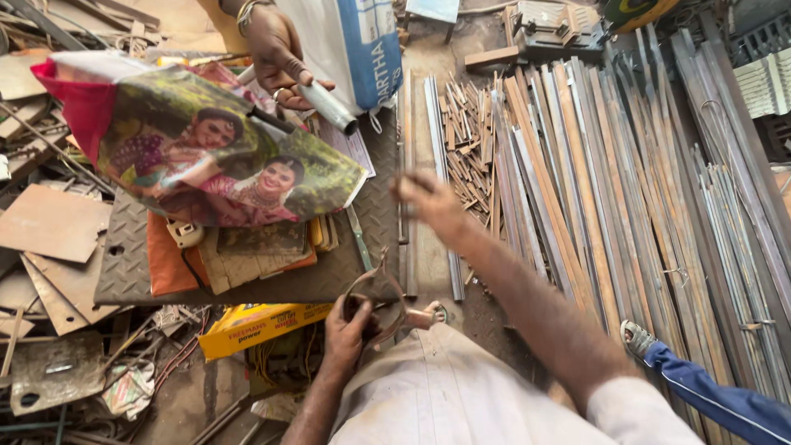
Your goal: The person picks up a small cylindrical metal piece and a curved metal strap from a work table, carries them to a grinding station, and secures the piece in a fixture. The person uses an angle grinder to grind the metal piece, producing sparks, then handles the ground piece.
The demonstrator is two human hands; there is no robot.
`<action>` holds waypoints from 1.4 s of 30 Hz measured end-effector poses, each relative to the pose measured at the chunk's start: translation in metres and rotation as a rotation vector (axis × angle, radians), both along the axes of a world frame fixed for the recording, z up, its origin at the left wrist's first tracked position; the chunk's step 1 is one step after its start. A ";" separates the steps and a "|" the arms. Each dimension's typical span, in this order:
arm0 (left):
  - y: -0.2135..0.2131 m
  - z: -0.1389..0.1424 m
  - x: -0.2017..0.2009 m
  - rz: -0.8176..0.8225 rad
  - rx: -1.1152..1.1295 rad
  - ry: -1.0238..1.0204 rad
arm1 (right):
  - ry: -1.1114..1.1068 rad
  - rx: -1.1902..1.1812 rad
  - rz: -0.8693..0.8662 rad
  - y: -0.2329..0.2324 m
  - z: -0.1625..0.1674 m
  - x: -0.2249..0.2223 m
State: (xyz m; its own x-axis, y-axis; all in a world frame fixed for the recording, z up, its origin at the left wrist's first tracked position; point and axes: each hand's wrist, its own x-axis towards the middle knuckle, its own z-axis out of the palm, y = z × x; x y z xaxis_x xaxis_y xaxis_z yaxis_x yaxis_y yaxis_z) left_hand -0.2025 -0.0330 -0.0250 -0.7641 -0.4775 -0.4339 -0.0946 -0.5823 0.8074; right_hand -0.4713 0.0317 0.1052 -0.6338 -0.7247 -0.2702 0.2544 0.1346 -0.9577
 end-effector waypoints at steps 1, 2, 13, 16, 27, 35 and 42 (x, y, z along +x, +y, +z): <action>0.000 -0.007 0.010 0.018 -0.013 0.002 | -0.062 -0.047 -0.012 -0.007 0.011 -0.007; 0.001 -0.011 0.018 0.035 -0.026 0.004 | -0.123 -0.095 -0.025 -0.016 0.022 -0.014; 0.010 0.001 0.043 0.108 -0.084 -0.086 | -0.284 -0.245 -0.075 -0.082 0.050 -0.018; 0.009 -0.005 0.047 0.118 -0.038 -0.069 | -0.342 -0.298 -0.085 -0.066 0.044 -0.019; 0.005 -0.018 0.023 0.037 0.060 -0.080 | -0.470 -0.502 -0.185 0.011 0.045 -0.022; -0.010 -0.030 -0.057 -0.064 -0.201 -0.090 | -0.285 -0.418 -0.236 0.072 0.034 -0.032; -0.021 -0.014 -0.130 -0.083 0.027 0.061 | -0.378 -0.322 -0.236 0.103 0.020 -0.019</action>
